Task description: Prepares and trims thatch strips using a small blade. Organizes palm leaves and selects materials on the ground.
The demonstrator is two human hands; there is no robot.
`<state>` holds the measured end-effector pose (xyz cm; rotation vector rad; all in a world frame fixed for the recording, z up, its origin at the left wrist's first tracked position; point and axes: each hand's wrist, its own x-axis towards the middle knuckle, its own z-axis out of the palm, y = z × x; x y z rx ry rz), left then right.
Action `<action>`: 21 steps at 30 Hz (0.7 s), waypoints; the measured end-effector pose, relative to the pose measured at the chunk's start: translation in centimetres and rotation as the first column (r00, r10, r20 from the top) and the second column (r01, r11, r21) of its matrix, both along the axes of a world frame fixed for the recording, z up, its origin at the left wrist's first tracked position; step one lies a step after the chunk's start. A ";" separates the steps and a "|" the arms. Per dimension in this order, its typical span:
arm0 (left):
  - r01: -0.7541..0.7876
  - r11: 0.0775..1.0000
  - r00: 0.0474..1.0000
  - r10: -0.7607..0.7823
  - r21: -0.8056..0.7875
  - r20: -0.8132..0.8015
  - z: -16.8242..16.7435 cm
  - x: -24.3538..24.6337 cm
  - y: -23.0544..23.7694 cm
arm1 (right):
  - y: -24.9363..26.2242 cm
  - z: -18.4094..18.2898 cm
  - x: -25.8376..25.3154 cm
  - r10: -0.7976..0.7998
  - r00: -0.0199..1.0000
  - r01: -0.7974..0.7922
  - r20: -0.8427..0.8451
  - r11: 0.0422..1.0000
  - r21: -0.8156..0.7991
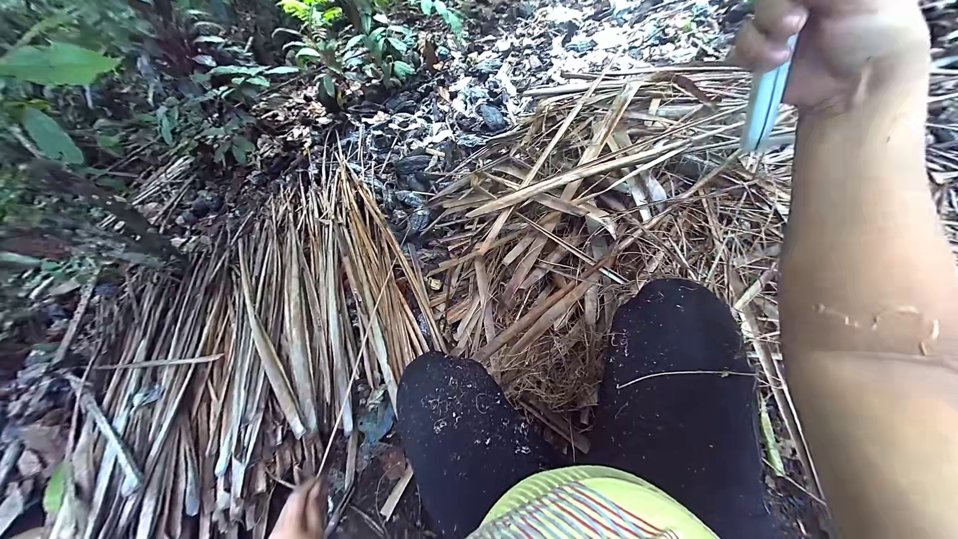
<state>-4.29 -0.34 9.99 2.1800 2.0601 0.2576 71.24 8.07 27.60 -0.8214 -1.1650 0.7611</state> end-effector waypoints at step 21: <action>0.271 0.962 0.177 -0.069 0.019 0.982 10.5 27.4 3.2 | -3.2 -7.6 -27.8 0.768 0.640 -0.709 0.032 0.606 -0.362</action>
